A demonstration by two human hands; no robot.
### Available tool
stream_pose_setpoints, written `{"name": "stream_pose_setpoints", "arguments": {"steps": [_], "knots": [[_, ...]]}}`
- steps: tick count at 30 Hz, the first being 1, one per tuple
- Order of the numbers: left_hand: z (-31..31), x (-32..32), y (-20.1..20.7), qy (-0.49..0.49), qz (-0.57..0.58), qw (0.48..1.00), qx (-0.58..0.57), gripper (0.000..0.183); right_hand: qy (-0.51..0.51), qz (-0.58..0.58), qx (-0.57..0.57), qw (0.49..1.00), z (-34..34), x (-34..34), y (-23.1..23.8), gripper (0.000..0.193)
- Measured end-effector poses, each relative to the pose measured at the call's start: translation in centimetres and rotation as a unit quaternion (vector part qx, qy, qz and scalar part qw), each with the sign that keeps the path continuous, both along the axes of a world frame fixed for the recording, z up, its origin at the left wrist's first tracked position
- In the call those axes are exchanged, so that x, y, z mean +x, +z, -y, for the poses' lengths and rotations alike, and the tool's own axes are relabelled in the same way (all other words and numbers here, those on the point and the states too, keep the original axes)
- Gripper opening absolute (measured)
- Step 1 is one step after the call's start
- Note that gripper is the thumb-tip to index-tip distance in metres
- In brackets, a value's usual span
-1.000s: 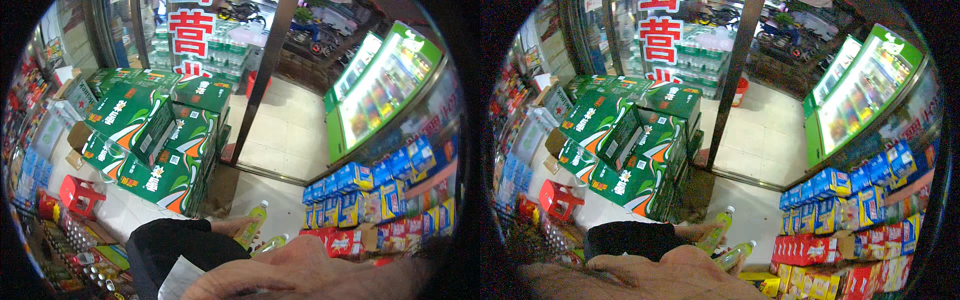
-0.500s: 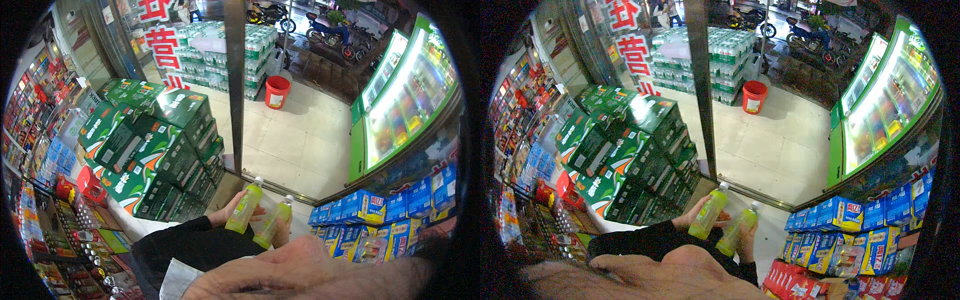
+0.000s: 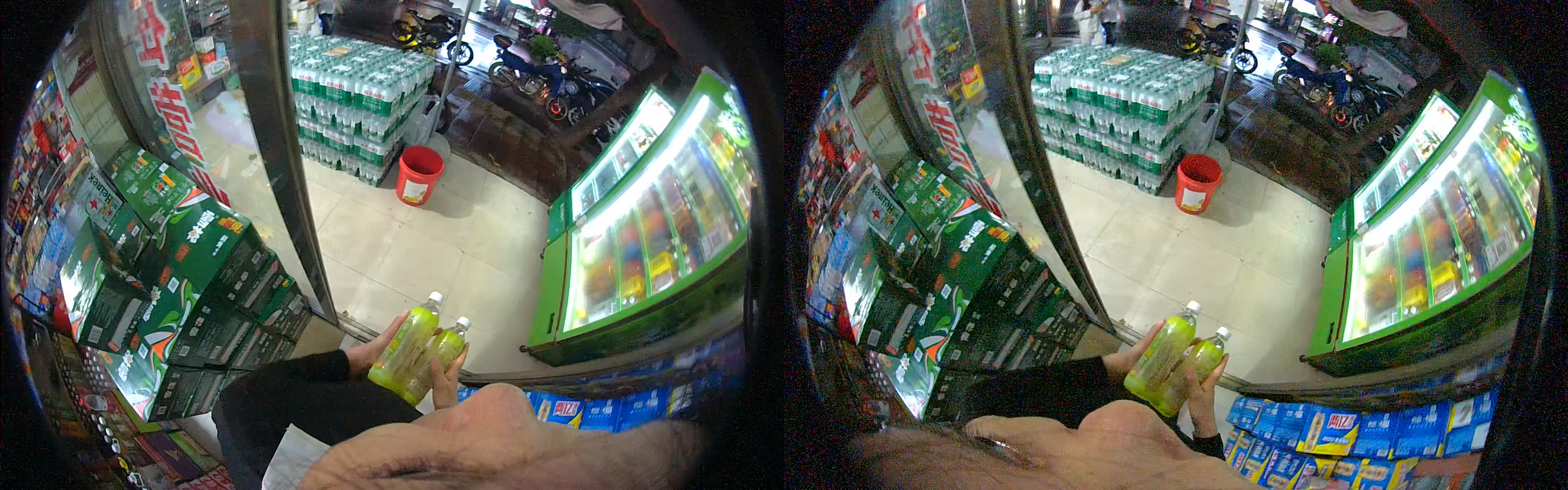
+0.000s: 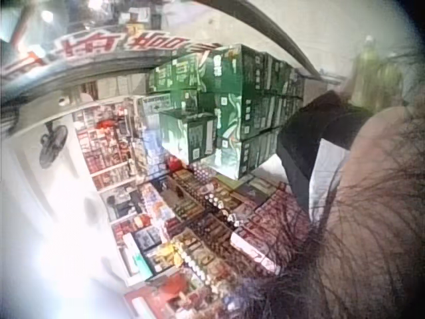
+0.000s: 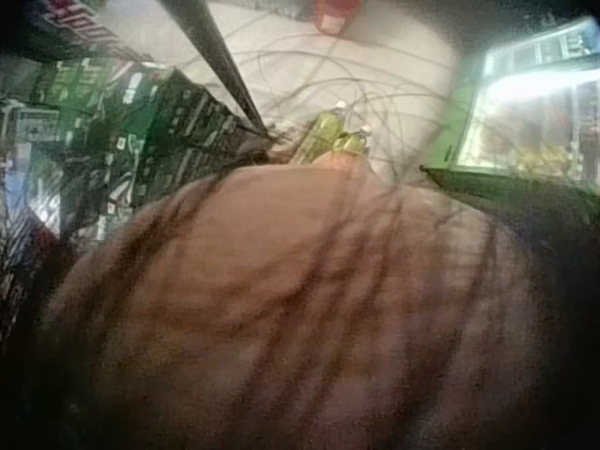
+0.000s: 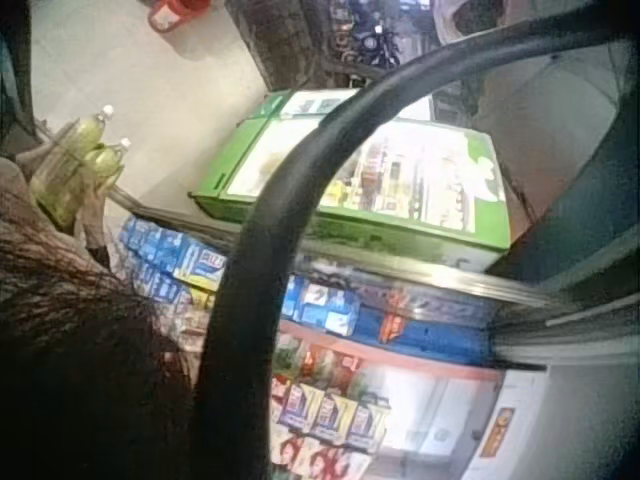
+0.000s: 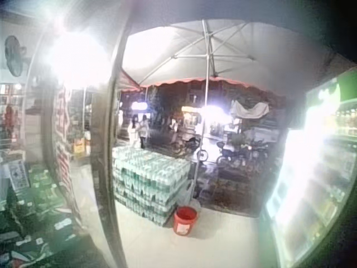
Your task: The person wipes a yellow-labeled plastic bottle with a brown cloth, repeatedly rotating and rubbing the bottle. After wiping, the person places the bottle into a glass-door refrigerator.
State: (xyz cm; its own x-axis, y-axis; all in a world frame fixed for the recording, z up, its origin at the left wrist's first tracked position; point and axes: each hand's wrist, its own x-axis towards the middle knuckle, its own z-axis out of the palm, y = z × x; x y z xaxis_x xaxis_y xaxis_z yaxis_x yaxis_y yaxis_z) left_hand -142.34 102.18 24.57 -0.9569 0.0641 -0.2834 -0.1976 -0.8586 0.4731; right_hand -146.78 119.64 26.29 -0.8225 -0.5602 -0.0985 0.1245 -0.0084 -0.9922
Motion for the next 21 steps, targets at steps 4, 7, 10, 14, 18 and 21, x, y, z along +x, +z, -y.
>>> {"name": "stream_pose_setpoints", "arguments": {"steps": [4, 7, 10, 14, 18, 21], "knots": [[2.9, -5.8, 0.1, -0.004, -0.005, 0.999, 0.032, 0.089, 0.028, -0.015, 0.011, 0.999, 2.2, -4.8, 1.4, 0.092], [4.6, -9.6, 0.3, -0.004, -0.019, 0.998, 0.056, 0.090, 0.028, -0.072, 0.106, 0.991, 3.0, -8.7, 1.2, 0.087], [6.6, -13.4, 0.0, 0.007, -0.014, 0.997, 0.073, 0.090, 0.050, -0.054, 0.182, 0.981, 4.9, -13.0, 1.9, 0.081], [9.0, -19.9, -0.7, 0.007, -0.024, 0.996, 0.086, 0.091, 0.095, -0.084, 0.180, 0.975, 7.1, -20.5, 1.7, 0.080], [11.1, -28.4, -0.8, -0.002, -0.053, 0.992, 0.114, 0.092, 0.113, -0.165, 0.146, 0.969, 9.3, -30.1, 0.1, 0.082], [12.1, -35.6, 0.3, 0.011, -0.061, 0.990, 0.126, 0.092, 0.171, -0.125, 0.112, 0.971, 11.5, -39.1, 1.5, 0.087]]}}
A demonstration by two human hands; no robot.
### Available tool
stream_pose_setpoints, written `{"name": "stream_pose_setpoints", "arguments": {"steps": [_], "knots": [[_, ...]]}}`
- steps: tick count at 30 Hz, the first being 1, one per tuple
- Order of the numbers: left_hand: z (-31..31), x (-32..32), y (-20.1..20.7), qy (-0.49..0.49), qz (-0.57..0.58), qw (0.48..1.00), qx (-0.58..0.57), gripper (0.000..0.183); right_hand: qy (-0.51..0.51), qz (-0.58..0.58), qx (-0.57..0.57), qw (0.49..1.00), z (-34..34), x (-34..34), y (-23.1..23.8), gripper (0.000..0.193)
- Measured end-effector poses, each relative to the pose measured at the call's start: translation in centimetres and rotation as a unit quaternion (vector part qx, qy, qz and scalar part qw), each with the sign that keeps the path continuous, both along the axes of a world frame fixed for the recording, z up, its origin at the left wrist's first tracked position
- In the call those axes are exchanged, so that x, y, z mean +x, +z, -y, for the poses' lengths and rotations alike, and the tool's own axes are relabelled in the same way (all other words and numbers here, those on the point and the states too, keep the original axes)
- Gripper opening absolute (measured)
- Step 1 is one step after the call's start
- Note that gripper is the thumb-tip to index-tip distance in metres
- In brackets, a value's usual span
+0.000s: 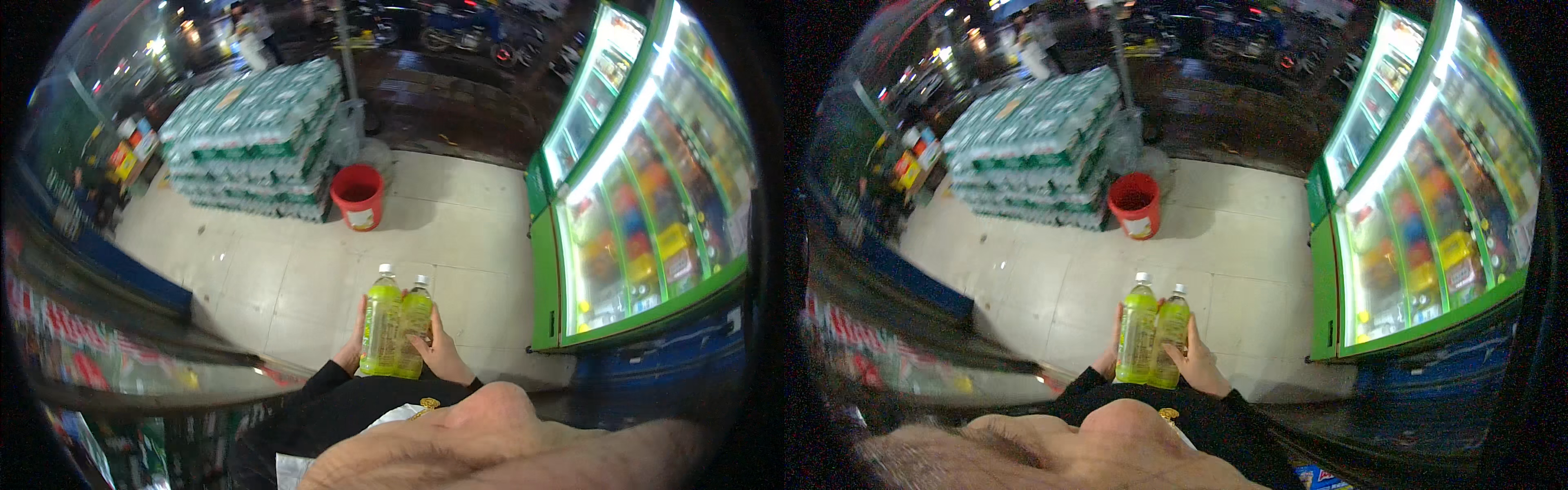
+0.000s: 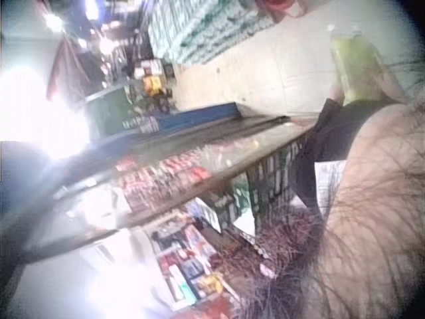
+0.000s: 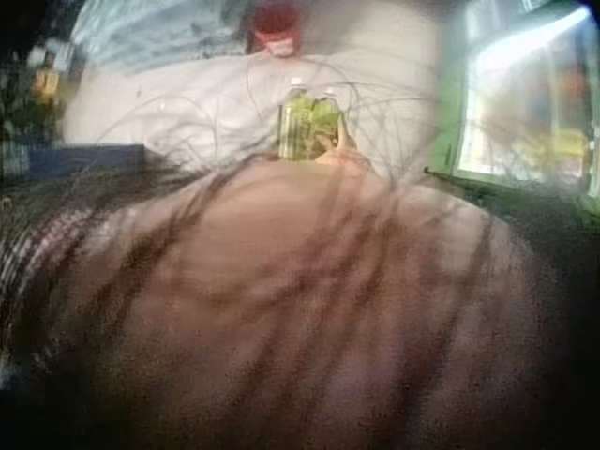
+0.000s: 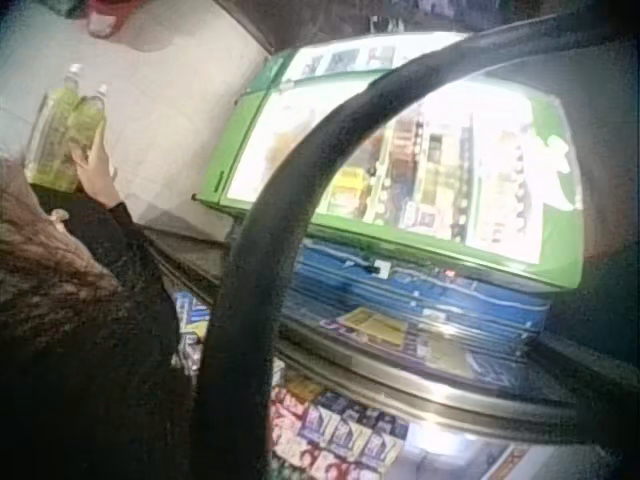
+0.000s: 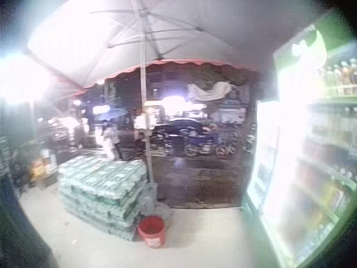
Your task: The person wipes a yellow-labeled plastic bottle with a brown cloth, repeatedly rotating and rubbing the bottle. After wiping, the person places the bottle into a glass-door refrigerator.
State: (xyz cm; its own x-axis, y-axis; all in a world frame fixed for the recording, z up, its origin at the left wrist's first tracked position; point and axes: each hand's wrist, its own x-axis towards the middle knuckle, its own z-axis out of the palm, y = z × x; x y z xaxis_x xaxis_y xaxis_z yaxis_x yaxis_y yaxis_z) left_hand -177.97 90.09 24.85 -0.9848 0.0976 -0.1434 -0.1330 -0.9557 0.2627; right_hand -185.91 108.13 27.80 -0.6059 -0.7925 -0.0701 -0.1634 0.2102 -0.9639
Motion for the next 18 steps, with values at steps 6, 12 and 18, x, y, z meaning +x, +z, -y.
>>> {"name": "stream_pose_setpoints", "arguments": {"steps": [6, 12, 18], "knots": [[0.7, -10.7, -1.1, 0.102, 0.001, 0.994, -0.042, 0.092, 0.097, 0.013, 0.138, 0.986, 1.5, -13.2, 3.5, 0.087], [3.5, -22.3, -5.2, 0.114, -0.004, 0.991, -0.064, 0.086, 0.001, -0.033, 0.057, 0.998, 2.9, -21.6, -2.4, 0.080], [8.0, -37.2, -3.8, -0.002, 0.039, 0.998, -0.041, 0.083, -0.075, -0.101, 0.034, 0.991, 6.2, -32.5, -4.0, 0.082]]}}
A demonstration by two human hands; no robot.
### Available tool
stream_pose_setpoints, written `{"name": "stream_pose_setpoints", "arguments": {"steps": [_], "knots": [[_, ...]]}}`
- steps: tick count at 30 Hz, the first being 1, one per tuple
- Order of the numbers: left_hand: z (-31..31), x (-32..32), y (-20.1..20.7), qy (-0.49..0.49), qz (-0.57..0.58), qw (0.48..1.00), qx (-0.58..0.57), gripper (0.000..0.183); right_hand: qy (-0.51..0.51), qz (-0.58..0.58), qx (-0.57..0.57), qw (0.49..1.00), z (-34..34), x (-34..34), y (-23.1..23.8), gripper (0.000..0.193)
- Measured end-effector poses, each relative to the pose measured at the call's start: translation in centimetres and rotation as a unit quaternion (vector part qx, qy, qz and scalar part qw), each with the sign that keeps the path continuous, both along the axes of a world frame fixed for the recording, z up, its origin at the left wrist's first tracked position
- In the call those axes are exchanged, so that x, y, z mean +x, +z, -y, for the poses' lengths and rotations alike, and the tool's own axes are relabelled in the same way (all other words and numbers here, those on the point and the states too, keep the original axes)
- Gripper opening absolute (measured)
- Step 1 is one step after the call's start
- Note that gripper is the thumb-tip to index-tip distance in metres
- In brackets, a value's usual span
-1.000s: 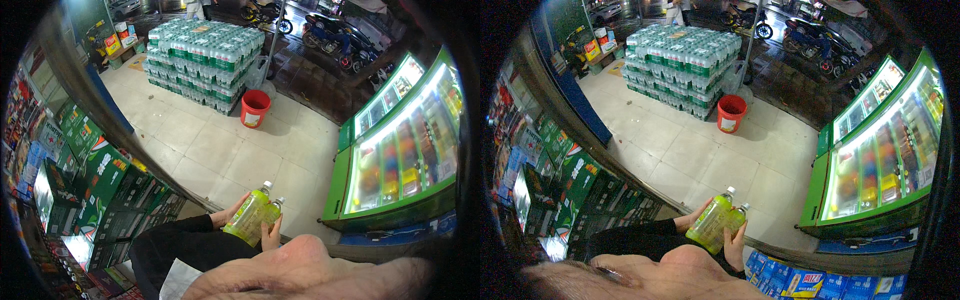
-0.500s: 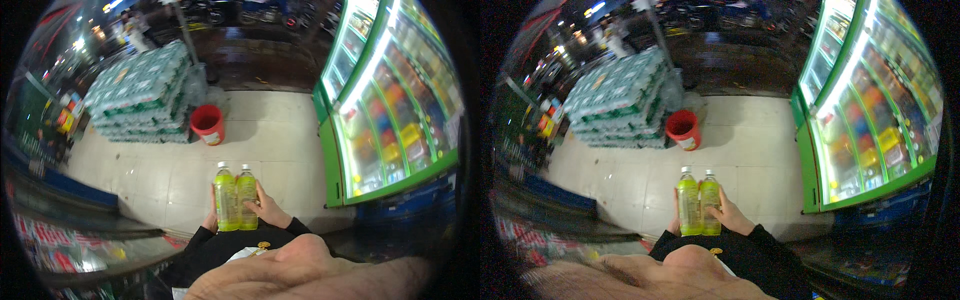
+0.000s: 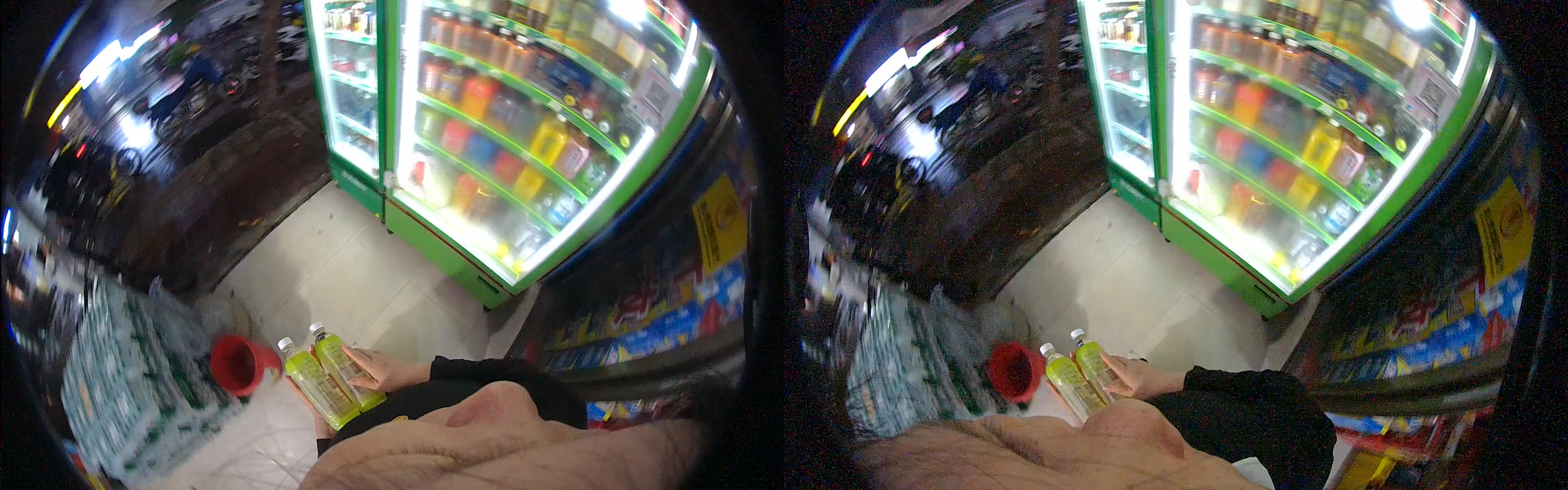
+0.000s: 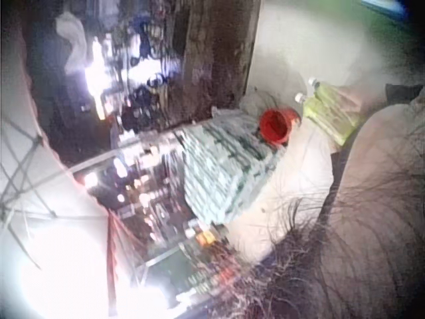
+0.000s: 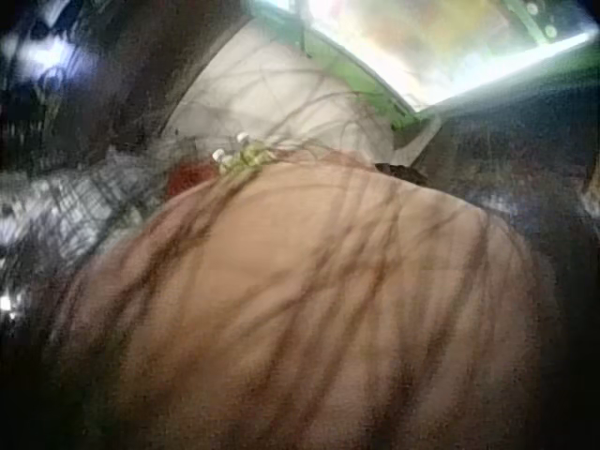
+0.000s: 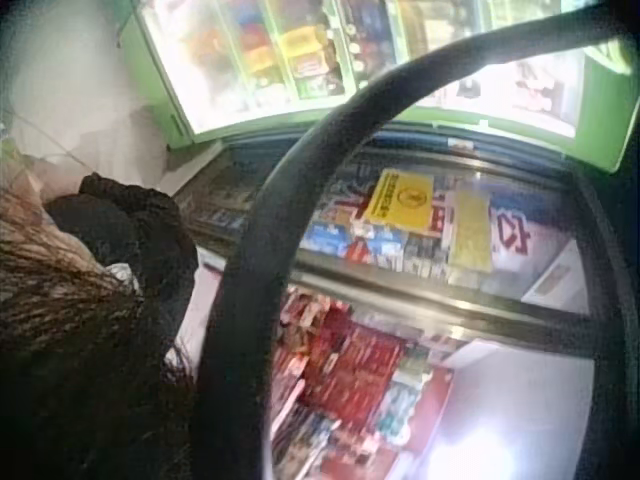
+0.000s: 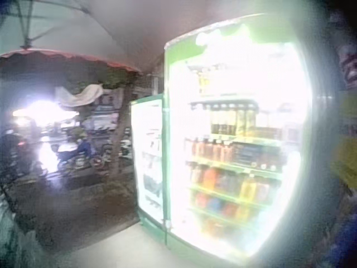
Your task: The person wipes a yellow-labeled plastic bottle with a brown cloth, repeatedly rotating and rubbing the bottle. After wiping, the person places the bottle into a glass-door refrigerator.
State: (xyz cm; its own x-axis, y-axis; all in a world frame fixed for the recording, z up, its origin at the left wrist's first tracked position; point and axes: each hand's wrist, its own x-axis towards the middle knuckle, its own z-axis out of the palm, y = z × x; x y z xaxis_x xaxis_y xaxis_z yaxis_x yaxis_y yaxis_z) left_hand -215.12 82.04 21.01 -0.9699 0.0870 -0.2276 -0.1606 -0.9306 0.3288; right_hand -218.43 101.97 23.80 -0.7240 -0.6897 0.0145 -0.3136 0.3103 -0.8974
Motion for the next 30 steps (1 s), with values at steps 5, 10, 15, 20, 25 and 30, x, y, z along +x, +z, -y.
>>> {"name": "stream_pose_setpoints", "arguments": {"steps": [5, 10, 15, 20, 25, 30], "knots": [[4.0, -12.5, 1.8, -0.099, -0.008, 0.995, -0.015, 0.083, -0.070, -0.016, -0.017, 0.997, 3.5, -7.2, 2.2, 0.079], [3.1, -21.3, 1.7, -0.192, -0.004, 0.981, 0.000, 0.083, -0.185, 0.118, -0.105, 0.970, 1.7, -11.0, 3.7, 0.064], [1.1, -30.5, 2.2, -0.236, -0.001, 0.972, -0.007, 0.083, -0.366, 0.102, 0.022, 0.925, -4.6, -17.3, 0.0, 0.023], [-2.9, -38.8, 3.6, -0.272, 0.000, 0.962, 0.004, 0.083, -0.502, -0.023, 0.098, 0.859, -14.2, -25.6, 2.3, 0.026], [-5.3, -44.9, 5.6, -0.273, 0.004, 0.962, -0.002, 0.083, -0.457, -0.166, 0.164, 0.858, -19.2, -39.4, 6.6, 0.029], [-7.9, -52.5, 3.8, -0.355, -0.008, 0.934, 0.037, 0.082, -0.403, -0.354, 0.255, 0.804, -22.8, -54.0, 12.0, 0.025]]}}
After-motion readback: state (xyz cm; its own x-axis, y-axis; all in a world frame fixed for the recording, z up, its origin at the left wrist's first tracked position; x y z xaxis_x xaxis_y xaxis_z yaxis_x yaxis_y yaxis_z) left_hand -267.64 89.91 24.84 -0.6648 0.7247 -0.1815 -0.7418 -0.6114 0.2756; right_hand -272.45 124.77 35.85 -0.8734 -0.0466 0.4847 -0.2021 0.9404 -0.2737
